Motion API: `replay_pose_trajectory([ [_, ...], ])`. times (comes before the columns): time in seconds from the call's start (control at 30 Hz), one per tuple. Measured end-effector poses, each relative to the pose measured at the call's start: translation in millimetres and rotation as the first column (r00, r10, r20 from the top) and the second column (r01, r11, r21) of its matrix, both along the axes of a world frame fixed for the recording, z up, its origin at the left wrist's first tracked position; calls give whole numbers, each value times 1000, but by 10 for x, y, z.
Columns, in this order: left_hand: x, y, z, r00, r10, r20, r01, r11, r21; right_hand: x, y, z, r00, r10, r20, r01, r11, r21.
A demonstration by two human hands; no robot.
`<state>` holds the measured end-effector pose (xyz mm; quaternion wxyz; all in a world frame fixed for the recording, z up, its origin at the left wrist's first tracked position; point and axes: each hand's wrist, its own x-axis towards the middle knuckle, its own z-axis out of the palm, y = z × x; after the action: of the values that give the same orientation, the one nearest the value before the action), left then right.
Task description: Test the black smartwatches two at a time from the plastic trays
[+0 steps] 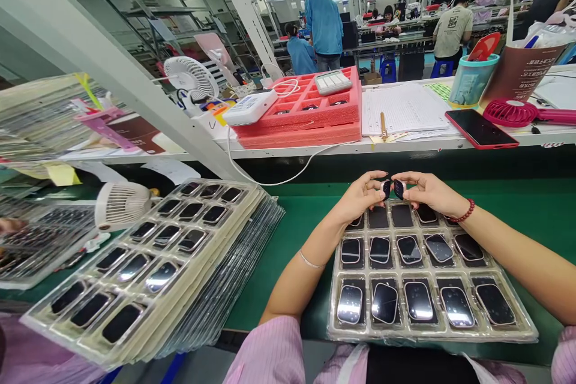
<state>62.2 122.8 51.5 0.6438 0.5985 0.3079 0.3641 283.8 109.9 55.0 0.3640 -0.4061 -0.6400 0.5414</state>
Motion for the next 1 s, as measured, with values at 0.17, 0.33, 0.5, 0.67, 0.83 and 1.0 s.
replay_pose_trajectory([
  [0.17,-1,6,-1,1000,2,-17,-2,1000,1,-9,-7,7,999,5,-33,-6,1000,-30],
  [0.33,-1,10,0,1000,2,-27,-2,1000,0,-20,-10,0,999,5,-53,-7,1000,-29],
  [0.5,-2,19,-18,1000,20,-19,-20,1000,-3,-20,-14,-4,998,-1,-64,-3,998,-58],
  [0.67,12,21,-11,999,42,-4,-42,999,28,-18,-10,-4,996,-25,-84,18,996,-84],
  [0.83,36,-30,33,995,88,-53,-85,995,49,-42,-19,-2,998,-29,-55,25,997,-66],
  [1.0,43,-60,42,997,70,-26,-68,995,69,-68,-39,11,1000,21,-3,-22,1000,-23],
])
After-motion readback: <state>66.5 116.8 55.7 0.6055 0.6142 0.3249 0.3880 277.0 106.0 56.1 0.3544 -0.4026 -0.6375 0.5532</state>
